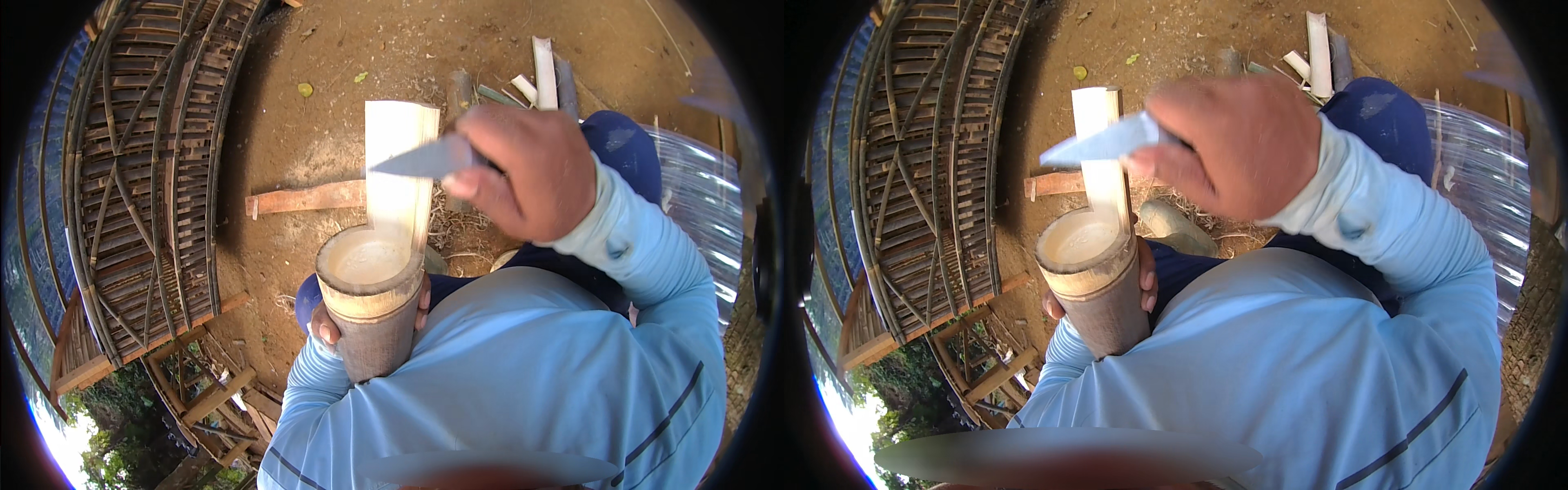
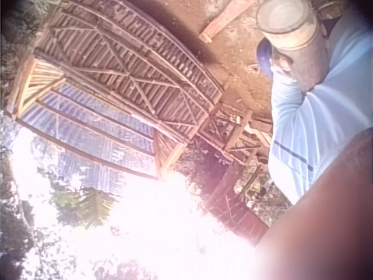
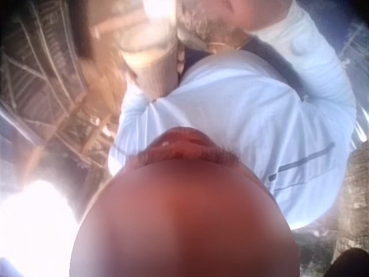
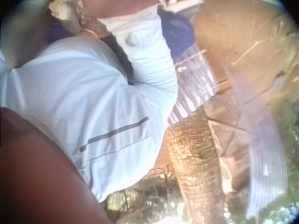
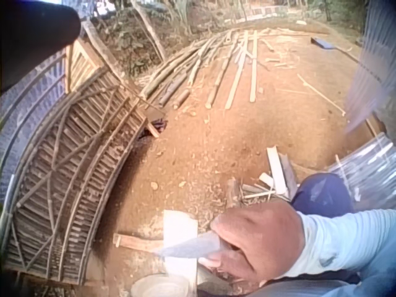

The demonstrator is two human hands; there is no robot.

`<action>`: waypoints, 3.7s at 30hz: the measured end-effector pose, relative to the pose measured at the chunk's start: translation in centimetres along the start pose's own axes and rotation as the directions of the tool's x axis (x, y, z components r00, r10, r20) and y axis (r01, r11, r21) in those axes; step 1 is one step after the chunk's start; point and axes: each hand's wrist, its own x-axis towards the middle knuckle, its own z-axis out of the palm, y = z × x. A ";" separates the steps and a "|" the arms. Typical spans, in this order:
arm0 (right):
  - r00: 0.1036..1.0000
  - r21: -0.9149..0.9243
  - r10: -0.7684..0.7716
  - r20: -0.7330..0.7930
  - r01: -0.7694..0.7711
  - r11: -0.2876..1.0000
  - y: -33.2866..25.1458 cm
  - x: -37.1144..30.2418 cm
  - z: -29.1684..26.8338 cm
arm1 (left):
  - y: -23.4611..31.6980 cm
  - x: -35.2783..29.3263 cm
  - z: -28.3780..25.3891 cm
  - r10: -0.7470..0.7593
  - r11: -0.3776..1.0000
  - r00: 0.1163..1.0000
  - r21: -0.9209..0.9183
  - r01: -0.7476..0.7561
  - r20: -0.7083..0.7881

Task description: The person carves a section of bamboo using a knife, then uses a chisel to hollow out the interior. The person holds the bamboo in one hand and the tool in the other, rotating the piece as needed.

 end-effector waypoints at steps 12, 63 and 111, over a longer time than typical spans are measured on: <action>0.995 0.119 -0.050 0.085 0.040 0.992 -0.6 -1.6 0.9 | 0.1 -0.4 0.3 -0.014 1.000 0.998 0.004 0.014 -0.061; 0.993 0.143 0.077 0.093 -0.089 0.986 -1.6 -1.5 0.6 | 1.5 -2.3 1.6 0.137 0.902 0.952 0.432 -0.006 -0.273; 0.968 0.032 0.048 0.245 -0.057 0.998 -2.6 -1.5 2.0 | 2.0 -2.7 -1.7 -0.067 0.938 0.994 0.335 0.093 -0.087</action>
